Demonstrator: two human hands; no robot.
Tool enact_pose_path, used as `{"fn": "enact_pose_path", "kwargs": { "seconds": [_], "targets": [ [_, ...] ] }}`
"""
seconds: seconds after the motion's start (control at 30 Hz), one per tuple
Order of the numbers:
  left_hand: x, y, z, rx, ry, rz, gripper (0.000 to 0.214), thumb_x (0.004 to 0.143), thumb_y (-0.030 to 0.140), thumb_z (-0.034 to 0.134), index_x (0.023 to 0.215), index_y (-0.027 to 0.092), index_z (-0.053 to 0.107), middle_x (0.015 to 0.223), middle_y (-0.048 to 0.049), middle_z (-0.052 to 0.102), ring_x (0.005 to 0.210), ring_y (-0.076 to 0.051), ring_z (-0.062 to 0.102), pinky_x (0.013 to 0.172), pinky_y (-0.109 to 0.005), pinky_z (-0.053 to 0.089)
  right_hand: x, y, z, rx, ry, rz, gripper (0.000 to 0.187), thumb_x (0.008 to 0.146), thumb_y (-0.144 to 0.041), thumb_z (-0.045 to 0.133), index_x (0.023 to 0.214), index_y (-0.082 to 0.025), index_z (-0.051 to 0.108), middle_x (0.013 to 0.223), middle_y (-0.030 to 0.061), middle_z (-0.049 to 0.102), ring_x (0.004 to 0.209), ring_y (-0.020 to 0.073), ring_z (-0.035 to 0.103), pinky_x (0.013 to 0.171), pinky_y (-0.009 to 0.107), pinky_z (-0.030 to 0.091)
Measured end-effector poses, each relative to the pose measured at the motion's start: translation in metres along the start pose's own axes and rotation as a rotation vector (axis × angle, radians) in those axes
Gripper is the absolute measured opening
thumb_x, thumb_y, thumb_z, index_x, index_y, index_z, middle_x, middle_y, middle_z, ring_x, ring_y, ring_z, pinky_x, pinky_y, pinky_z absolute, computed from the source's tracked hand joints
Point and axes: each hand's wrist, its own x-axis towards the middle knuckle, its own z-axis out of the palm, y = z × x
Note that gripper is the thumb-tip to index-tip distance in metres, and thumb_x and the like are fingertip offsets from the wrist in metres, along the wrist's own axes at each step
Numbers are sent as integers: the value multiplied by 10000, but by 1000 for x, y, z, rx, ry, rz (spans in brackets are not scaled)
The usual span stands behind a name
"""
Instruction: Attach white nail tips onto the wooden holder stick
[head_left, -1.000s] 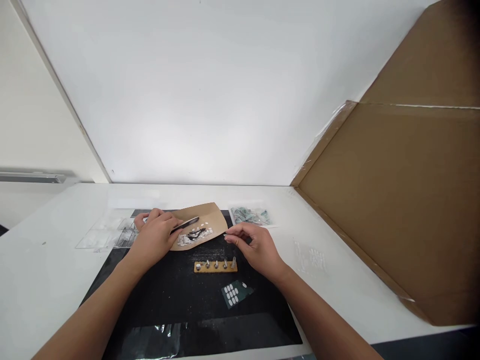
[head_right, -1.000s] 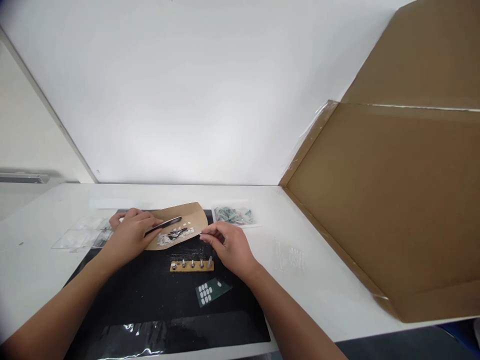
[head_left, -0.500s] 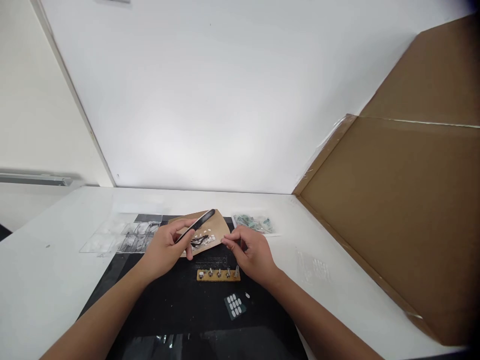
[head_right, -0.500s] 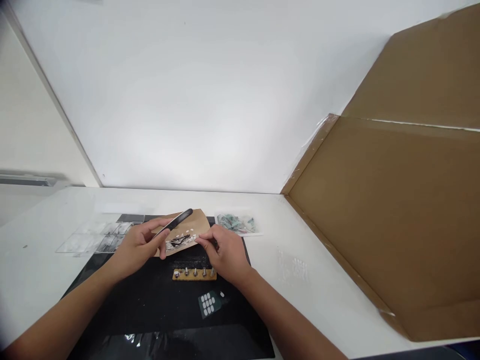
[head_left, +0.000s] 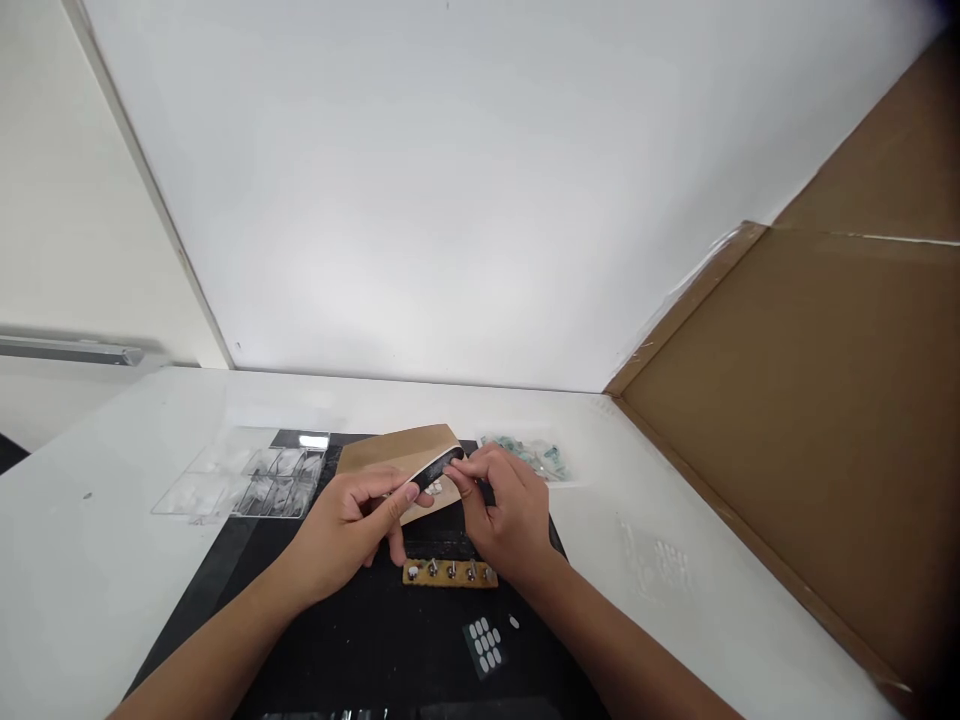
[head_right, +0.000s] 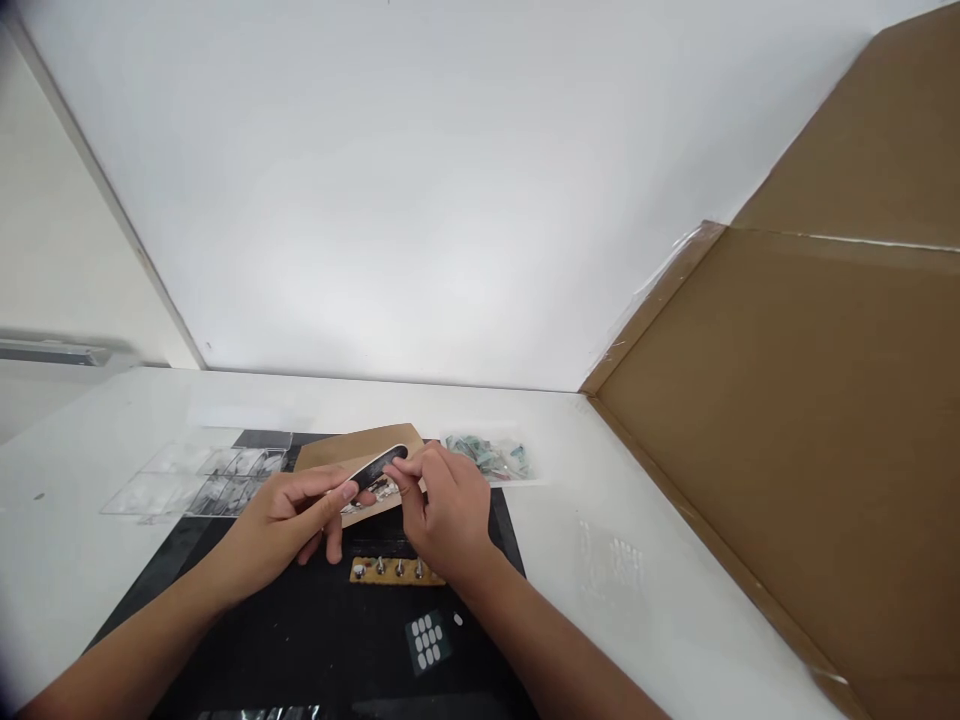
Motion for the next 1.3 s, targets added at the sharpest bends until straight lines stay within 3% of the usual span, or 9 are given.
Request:
{"fn": "enact_pose_path", "kwargs": {
  "seconds": [0.1,0.23,0.43,0.7,0.9,1.07,1.2,1.3],
  "targets": [
    [1,0,-1,5,2,-15,515,1013,611,579,1165,174,804,662,-49,751,433,-108,520,426,-210,380,-2,1,3,-53,-7,-29,139,1039,-202,627,911,-238,589,764,35,677,724,190,655,666,329,468],
    [2,1,-2,78,25,-8,483,1012,597,578,1075,187,825,500,13,639,394,-94,440,456,-217,357,-1,3,8,-82,-6,-42,150,1044,-191,612,907,-234,570,780,39,680,728,187,650,669,326,458],
    [4,0,0,80,34,-36,525,1013,641,559,883,188,790,410,52,522,366,-108,476,489,-232,355,1,1,11,-101,-2,-53,169,1057,-196,588,894,-232,567,778,37,684,708,178,622,660,327,426],
    [2,2,-1,184,83,26,474,1047,571,543,1196,212,816,571,12,729,389,-110,452,443,-235,343,0,-4,22,-192,-73,-137,242,1078,-223,555,839,-236,520,734,20,642,669,180,553,667,349,361],
    [0,1,0,240,133,73,450,1057,550,547,1152,221,837,498,34,663,544,-157,641,687,-276,512,5,-3,21,-249,-18,-85,274,1085,-233,534,815,-243,489,725,10,628,651,180,534,673,358,334],
    [-2,1,0,297,165,111,437,1066,520,536,1147,213,836,525,35,671,506,-141,619,635,-265,493,7,-6,20,-230,-82,-162,292,1065,-202,538,787,-242,457,707,-1,603,626,173,512,683,361,329],
    [-3,1,1,295,194,87,454,1063,530,535,1110,201,844,496,34,644,451,-135,576,560,-258,458,9,-3,21,-275,-27,-74,288,1081,-218,539,805,-242,459,705,-3,610,632,171,523,693,357,327],
    [-3,0,2,284,182,74,447,1058,527,547,1109,195,842,530,27,666,452,-127,571,586,-259,474,9,-1,23,-216,-70,-165,294,1072,-201,528,797,-243,433,704,-5,603,620,167,498,687,354,321]
  ]
}}
